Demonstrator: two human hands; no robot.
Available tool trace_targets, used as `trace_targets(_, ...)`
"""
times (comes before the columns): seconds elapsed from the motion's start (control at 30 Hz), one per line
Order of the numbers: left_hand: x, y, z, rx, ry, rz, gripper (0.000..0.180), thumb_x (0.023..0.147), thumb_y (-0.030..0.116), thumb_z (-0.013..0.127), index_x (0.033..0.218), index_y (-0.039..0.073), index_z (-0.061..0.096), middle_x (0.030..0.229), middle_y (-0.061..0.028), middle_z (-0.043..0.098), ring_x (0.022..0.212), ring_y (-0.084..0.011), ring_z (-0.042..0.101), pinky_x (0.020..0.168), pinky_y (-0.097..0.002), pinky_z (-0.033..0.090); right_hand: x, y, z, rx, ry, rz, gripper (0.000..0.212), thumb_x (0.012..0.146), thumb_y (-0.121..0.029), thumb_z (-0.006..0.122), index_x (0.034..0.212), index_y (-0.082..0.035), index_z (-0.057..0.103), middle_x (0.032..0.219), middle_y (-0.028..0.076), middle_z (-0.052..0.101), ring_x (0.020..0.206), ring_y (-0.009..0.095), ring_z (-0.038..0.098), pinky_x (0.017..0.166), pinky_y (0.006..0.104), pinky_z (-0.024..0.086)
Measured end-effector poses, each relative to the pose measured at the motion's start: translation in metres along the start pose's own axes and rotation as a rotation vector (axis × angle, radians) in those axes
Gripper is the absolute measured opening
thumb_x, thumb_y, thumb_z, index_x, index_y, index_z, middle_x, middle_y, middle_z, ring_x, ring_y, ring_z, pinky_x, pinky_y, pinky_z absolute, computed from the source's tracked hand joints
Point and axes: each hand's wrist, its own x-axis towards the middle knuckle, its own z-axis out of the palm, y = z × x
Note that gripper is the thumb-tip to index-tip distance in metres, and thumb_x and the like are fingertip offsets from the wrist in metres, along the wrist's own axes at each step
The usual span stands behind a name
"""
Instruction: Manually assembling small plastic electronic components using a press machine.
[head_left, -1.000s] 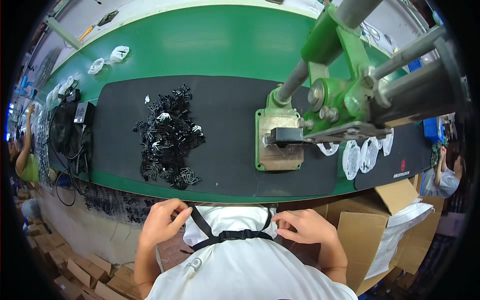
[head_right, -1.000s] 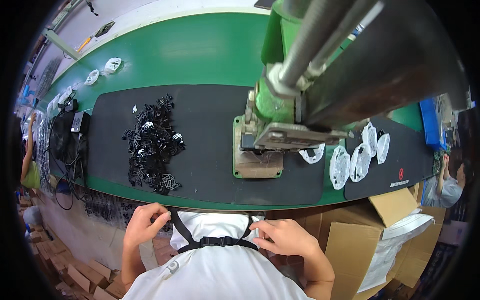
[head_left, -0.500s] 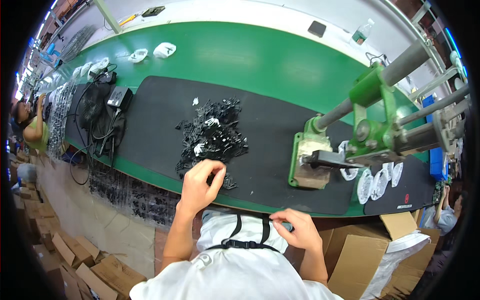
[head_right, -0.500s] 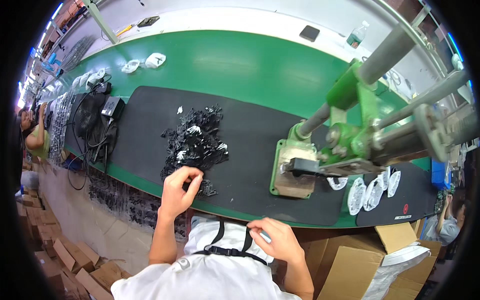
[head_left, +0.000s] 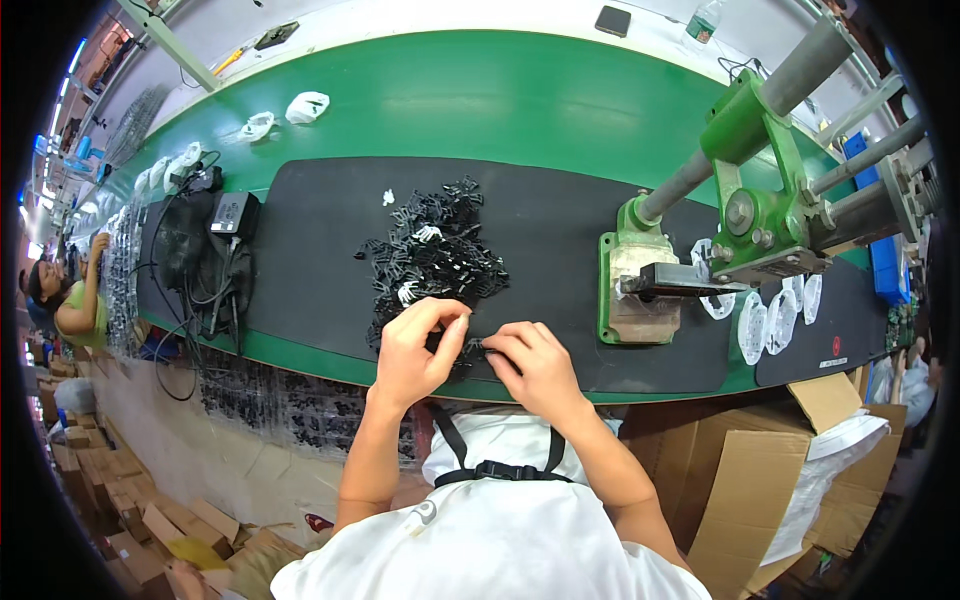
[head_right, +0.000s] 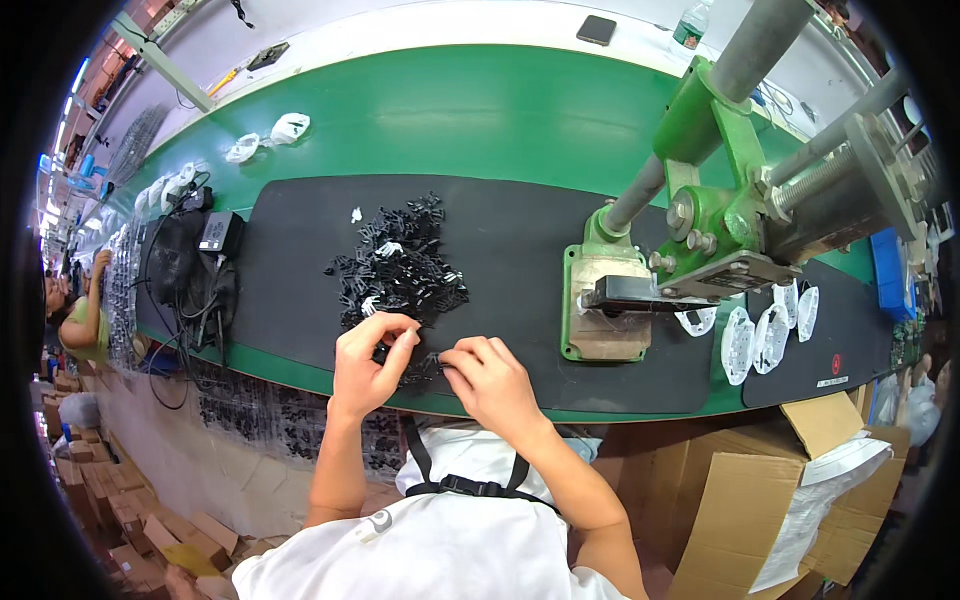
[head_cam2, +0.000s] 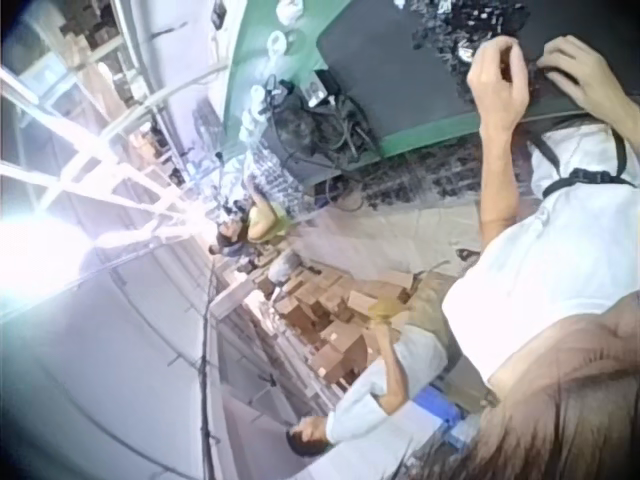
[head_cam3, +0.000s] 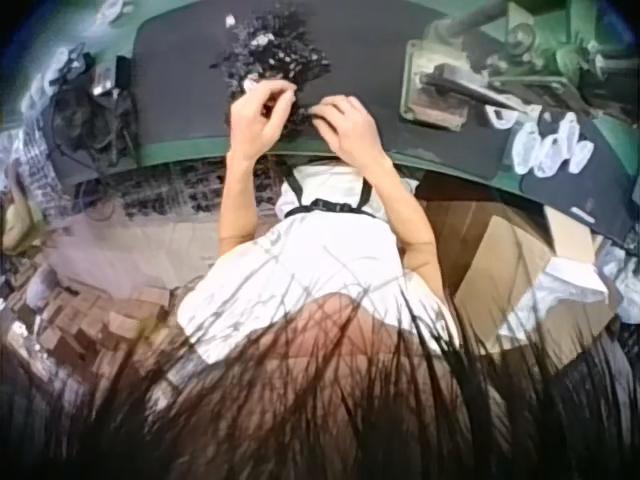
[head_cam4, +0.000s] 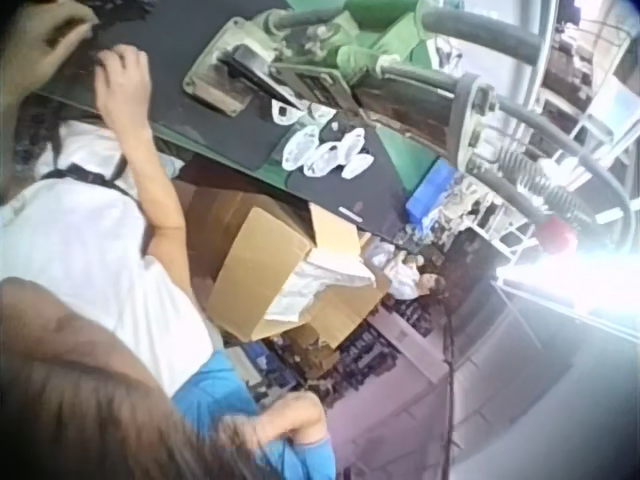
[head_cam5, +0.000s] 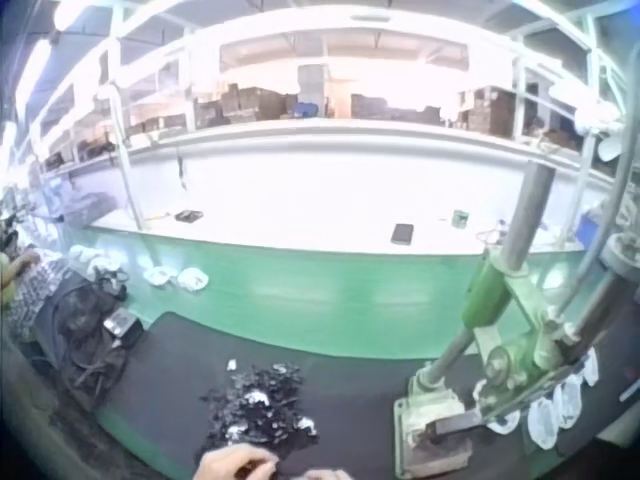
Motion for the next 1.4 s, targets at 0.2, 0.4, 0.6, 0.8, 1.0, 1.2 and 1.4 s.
trace_targets(0.2, -0.012, 0.004, 0.030, -0.037, 0.088, 0.032, 0.006, 0.084, -0.002, 0.063, 0.090, -0.001, 0.066, 0.080, -0.0089, 0.067, 0.069, -0.0169, 0.063, 0.061, -0.0266, 0.048, -0.001, 0.019, -0.035, 0.228, 0.124, 0.292, 0.017, 0.083, -0.001, 0.071, 0.099, -0.005, 0.073, 0.089, 0.006, 0.069, 0.058, 0.009, 0.055, 0.053, 0.0221, 0.044)
trace_targets(0.4, -0.007, 0.029, 0.066, -0.065, 0.042, 0.243, 0.009, 0.076, -0.006, 0.066, 0.083, 0.000, 0.065, 0.079, -0.0121, 0.066, 0.071, -0.0252, 0.063, 0.065, -0.0332, 0.049, -0.029, 0.014, -0.080, 0.309, 0.115, 0.189, 0.013, 0.081, -0.001, 0.073, 0.094, -0.003, 0.072, 0.094, 0.009, 0.069, 0.078, 0.017, 0.065, 0.067, 0.0267, 0.052)
trace_targets(0.6, -0.010, 0.051, 0.102, -0.293, -0.279, 0.303, 0.009, 0.074, -0.003, 0.069, 0.082, 0.001, 0.066, 0.079, -0.0109, 0.068, 0.069, -0.0257, 0.065, 0.063, -0.0330, 0.051, -0.065, 0.038, -0.181, -0.034, 0.504, 0.370, 0.010, 0.079, -0.005, 0.072, 0.088, -0.002, 0.067, 0.106, 0.011, 0.066, 0.083, 0.022, 0.065, 0.071, 0.0321, 0.052)
trace_targets(0.8, -0.018, 0.046, 0.138, -0.389, -0.462, 0.334, 0.006, 0.078, 0.001, 0.069, 0.082, 0.003, 0.065, 0.080, -0.0094, 0.068, 0.067, -0.0250, 0.064, 0.062, -0.0331, 0.051, -0.072, 0.075, -0.205, -0.424, 0.201, 0.458, 0.012, 0.077, -0.010, 0.074, 0.086, -0.007, 0.067, 0.128, 0.007, 0.060, 0.087, 0.026, 0.065, 0.075, 0.0356, 0.053)
trace_targets(1.0, -0.021, 0.041, 0.140, -0.399, -0.489, 0.286, 0.004, 0.080, 0.002, 0.068, 0.083, 0.002, 0.065, 0.078, -0.0092, 0.067, 0.066, -0.0246, 0.064, 0.062, -0.0325, 0.051, -0.076, 0.107, -0.190, -0.537, 0.339, 0.279, 0.013, 0.078, -0.007, 0.074, 0.088, -0.004, 0.066, 0.110, 0.008, 0.065, 0.095, 0.029, 0.063, 0.082, 0.0384, 0.052)
trace_targets(1.2, -0.019, 0.039, 0.141, -0.399, -0.525, 0.292, 0.006, 0.081, 0.000, 0.067, 0.087, 0.000, 0.065, 0.082, -0.0115, 0.068, 0.069, -0.0231, 0.065, 0.063, -0.0309, 0.052, -0.098, 0.070, -0.195, -0.202, 0.652, 0.456, 0.014, 0.082, 0.003, 0.069, 0.095, 0.002, 0.066, 0.101, 0.012, 0.067, 0.087, 0.020, 0.067, 0.077, 0.0284, 0.052)
trace_targets(1.4, -0.002, 0.067, 0.144, -0.694, -0.621, -0.016, 0.064, 0.081, 0.009, 0.072, 0.136, 0.001, 0.042, 0.138, -0.0168, 0.047, 0.113, -0.0255, 0.057, 0.083, -0.0342, 0.054, -0.144, 0.004, -0.188, 0.475, 0.695, 0.528, 0.015, 0.085, 0.014, 0.060, 0.098, 0.006, 0.063, 0.111, 0.018, 0.061, 0.094, 0.019, 0.063, 0.084, 0.0297, 0.052)
